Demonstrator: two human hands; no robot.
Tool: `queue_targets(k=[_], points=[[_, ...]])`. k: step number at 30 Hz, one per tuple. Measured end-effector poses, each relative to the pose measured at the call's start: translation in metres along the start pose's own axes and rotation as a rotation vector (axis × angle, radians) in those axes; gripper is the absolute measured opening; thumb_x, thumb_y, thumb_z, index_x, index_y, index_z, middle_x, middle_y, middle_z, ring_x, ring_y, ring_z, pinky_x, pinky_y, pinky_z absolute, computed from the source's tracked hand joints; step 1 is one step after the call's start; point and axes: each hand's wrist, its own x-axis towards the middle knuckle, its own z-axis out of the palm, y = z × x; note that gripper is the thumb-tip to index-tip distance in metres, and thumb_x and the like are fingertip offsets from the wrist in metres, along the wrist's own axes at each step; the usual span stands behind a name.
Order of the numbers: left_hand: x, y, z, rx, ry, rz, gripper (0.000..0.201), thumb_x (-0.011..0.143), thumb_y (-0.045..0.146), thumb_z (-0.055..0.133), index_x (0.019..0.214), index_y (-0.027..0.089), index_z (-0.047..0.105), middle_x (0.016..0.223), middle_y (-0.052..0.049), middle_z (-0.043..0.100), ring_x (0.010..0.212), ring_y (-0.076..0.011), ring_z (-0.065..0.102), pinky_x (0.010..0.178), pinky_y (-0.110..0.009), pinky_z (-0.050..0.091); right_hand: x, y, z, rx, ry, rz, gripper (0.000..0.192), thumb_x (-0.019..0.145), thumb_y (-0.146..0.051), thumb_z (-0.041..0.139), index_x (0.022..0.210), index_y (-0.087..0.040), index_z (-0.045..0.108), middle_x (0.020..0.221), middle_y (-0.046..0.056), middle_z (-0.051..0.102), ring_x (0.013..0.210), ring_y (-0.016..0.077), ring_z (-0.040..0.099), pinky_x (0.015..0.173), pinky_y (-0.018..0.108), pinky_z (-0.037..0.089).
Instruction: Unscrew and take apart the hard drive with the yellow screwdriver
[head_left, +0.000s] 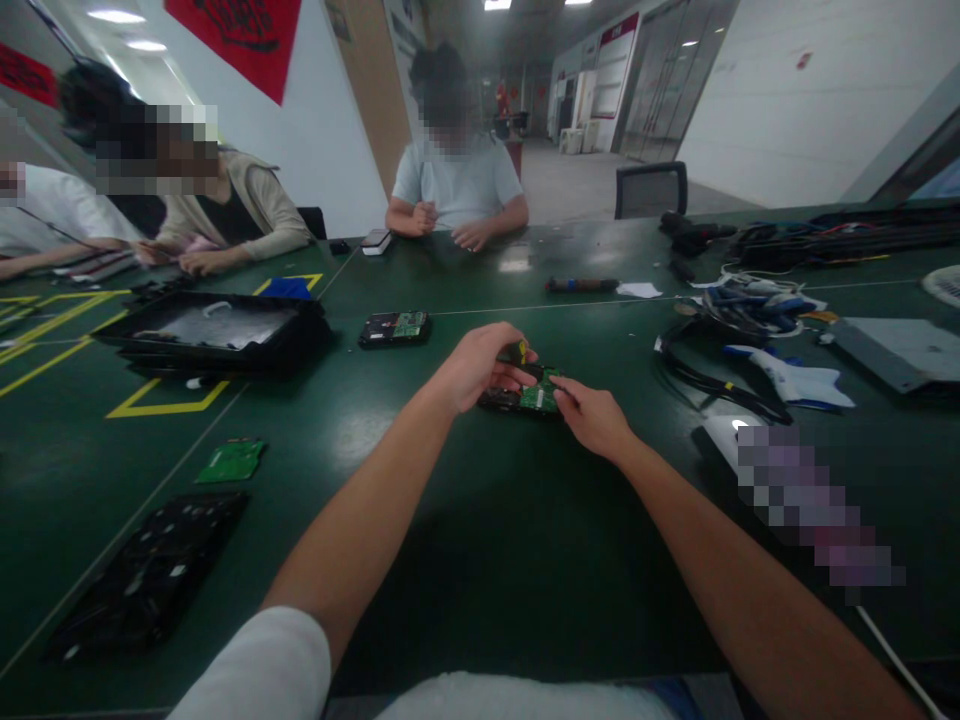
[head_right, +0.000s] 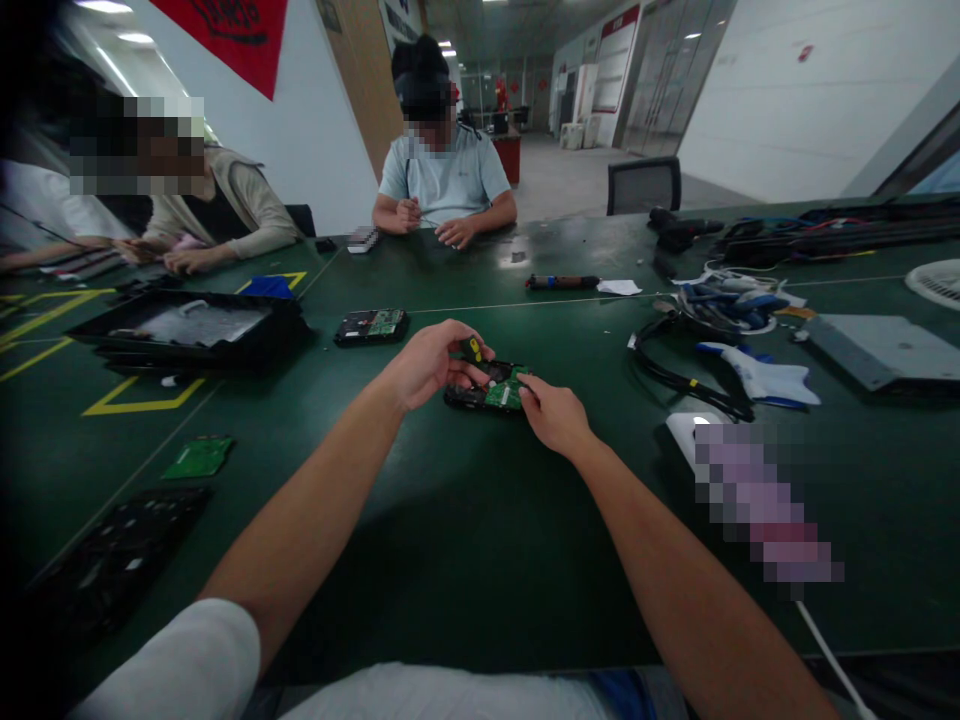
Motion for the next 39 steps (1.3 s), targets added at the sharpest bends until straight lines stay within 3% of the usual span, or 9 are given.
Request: queue_targets(k=[5,12,17,21,25,33,39], points=[[-0.0015,0.0028,-0.0013,0.001,0.001,-0.012,0.024,0.091,0.038,0.063,0.098,0.016,0.070,0.097,-0.009,0.075,0.058,-0.0123,0.070,0.046,-0.019,0.046,-0.0015,-0.0032,-0.0024,-0.001,-0.007,0.009,0.049,0.112,-0.039,0.044,0.154,-0.024,0.065,0.111,0.008,0.083,0.084,0.0247,0.075,0.073,0.036,0.054],[-0.0004,0.0004,0.0013,-0.036,0.044,-0.018,0.021,0.091,0.037,0.064,0.099,0.018,0.060,0.098,-0.012,0.080,0.058,-0.0152,0.071,0.047,-0.023,0.047,-0.0009,-0.0033,-0.0037,-0.003,-0.017,0.007,0.049,0.113,-0.039,0.043,0.155,-0.024,0.064,0.108,0.008,0.083,0.080,0.0240,0.074,0.072,0.037,0.055],[-0.0007,0.0017,-0.0014,0.012,-0.012,0.014,0.023,0.090,0.037,0.066,0.097,0.015,0.070,0.101,-0.011,0.076,0.058,-0.0119,0.069,0.047,-0.021,0.046,-0.0002,-0.0005,-0.0006,0.001,-0.009,0.004,0.049,0.112,-0.039,0.044,0.154,-0.025,0.065,0.112,0.008,0.083,0.082,0.0244,0.075,0.077,0.038,0.057],[-0.0023,0.0020,0.0007,-0.026,-0.059,-0.041,0.023,0.090,0.037,0.065,0.099,0.016,0.068,0.101,-0.012,0.079,0.053,-0.0117,0.065,0.042,-0.022,0.042,0.0000,0.0007,0.0008,0.002,0.009,-0.017,0.049,0.111,-0.038,0.046,0.153,-0.024,0.066,0.117,0.008,0.083,0.087,0.0251,0.077,0.083,0.038,0.058],[-0.0024,0.0012,0.0029,-0.045,-0.046,-0.027,0.020,0.091,0.035,0.066,0.099,0.018,0.062,0.103,-0.014,0.080,0.057,-0.0145,0.070,0.045,-0.022,0.046,0.0000,0.0009,0.0004,0.002,0.001,-0.005,0.049,0.112,-0.038,0.045,0.154,-0.023,0.065,0.112,0.008,0.084,0.085,0.0247,0.076,0.078,0.037,0.057],[-0.0060,0.0063,0.0015,-0.007,-0.062,-0.031,0.022,0.091,0.035,0.065,0.098,0.016,0.072,0.101,-0.010,0.074,0.066,-0.0161,0.076,0.054,-0.022,0.055,0.0011,0.0022,0.0002,-0.012,-0.007,-0.003,0.049,0.112,-0.039,0.045,0.154,-0.025,0.065,0.112,0.008,0.083,0.085,0.0244,0.076,0.076,0.036,0.056],[-0.0032,0.0030,0.0007,-0.037,-0.079,-0.060,0.025,0.092,0.036,0.063,0.101,0.015,0.070,0.101,-0.012,0.076,0.066,-0.0168,0.076,0.055,-0.024,0.056,-0.0002,0.0003,-0.0011,-0.006,-0.006,0.004,0.048,0.112,-0.040,0.046,0.154,-0.025,0.065,0.111,0.008,0.083,0.083,0.0239,0.076,0.074,0.035,0.056]])
